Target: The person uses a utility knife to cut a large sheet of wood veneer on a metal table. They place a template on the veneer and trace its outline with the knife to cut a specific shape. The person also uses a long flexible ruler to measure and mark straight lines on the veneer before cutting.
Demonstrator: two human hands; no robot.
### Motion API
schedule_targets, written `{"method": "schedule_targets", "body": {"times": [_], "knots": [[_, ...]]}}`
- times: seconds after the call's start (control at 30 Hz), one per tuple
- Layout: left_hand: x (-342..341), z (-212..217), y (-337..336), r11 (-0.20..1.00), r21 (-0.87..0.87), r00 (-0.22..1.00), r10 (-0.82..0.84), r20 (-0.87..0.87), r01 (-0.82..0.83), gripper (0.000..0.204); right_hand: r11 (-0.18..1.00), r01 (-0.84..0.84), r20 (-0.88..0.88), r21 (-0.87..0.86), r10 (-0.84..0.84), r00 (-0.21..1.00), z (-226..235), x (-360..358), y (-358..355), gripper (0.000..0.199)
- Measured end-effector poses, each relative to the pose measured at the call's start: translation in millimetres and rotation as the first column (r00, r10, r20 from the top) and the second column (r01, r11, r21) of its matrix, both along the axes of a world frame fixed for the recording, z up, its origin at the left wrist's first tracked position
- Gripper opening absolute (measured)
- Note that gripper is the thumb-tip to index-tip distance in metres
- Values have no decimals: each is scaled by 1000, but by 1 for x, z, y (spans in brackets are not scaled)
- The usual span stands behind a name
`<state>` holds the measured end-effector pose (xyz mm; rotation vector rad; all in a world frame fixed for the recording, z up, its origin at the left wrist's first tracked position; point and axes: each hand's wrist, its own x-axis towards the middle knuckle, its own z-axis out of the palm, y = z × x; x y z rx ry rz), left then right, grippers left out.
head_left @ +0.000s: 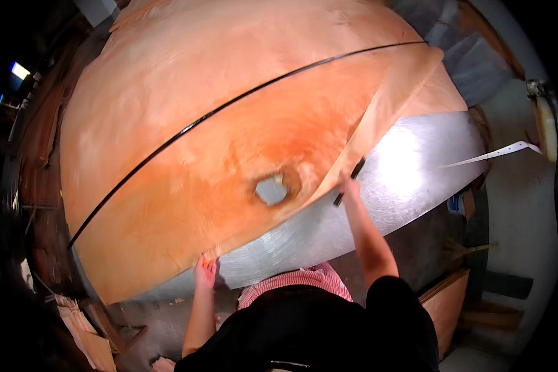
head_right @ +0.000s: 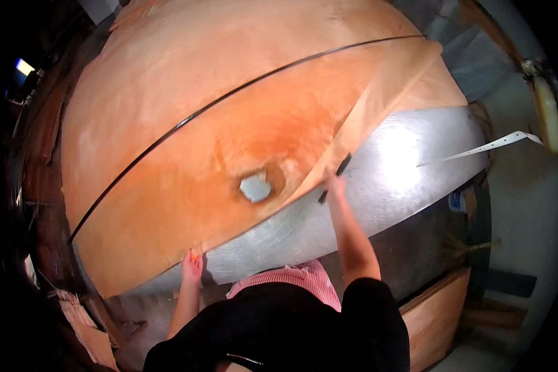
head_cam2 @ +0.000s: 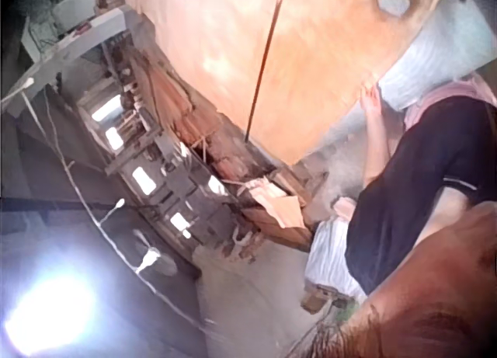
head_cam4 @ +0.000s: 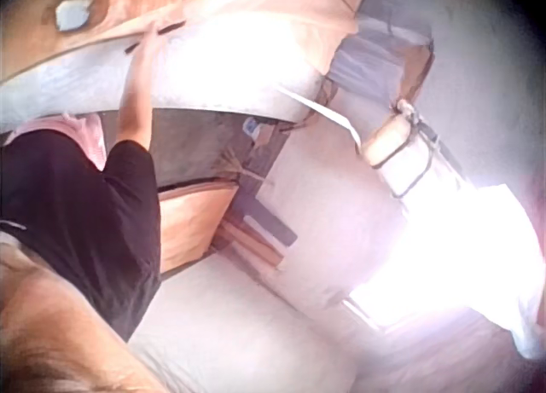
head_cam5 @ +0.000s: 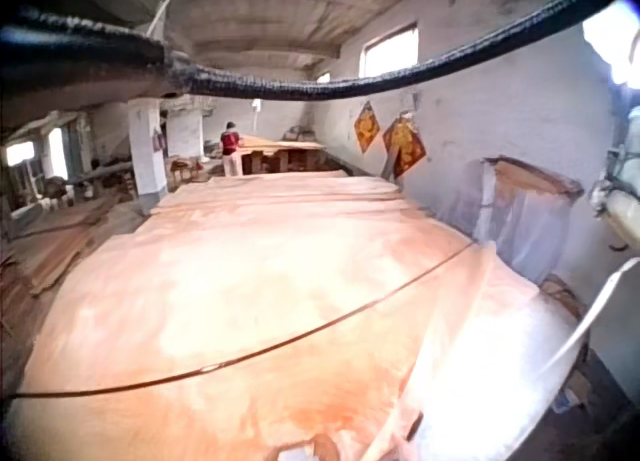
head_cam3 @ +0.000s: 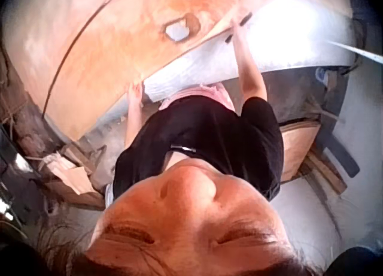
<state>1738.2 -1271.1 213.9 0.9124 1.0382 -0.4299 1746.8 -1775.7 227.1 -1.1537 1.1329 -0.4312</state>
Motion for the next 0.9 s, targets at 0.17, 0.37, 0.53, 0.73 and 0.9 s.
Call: {"method": "schedule_targets", "body": {"times": [0.17,0.37,0.53,0.73,0.9], "knots": [[-59,-16,83,990,111,995,-80,-57,86,28,961,134,-70,242,-121,990,-7,-110,94,19],[-77,-19,121,951,128,959,-277,-59,283,26,924,267,-10,273,-275,961,-19,-161,135,15],[-79,-24,136,954,-8,951,-301,-67,301,31,895,351,67,276,-382,922,-12,-192,155,31],[-107,-10,155,865,-102,869,-495,-5,492,37,928,302,-118,220,-282,952,-21,-292,231,19],[-136,17,167,697,-3,697,-717,20,717,32,976,-76,-453,204,163,876,-42,-341,299,18]]}}
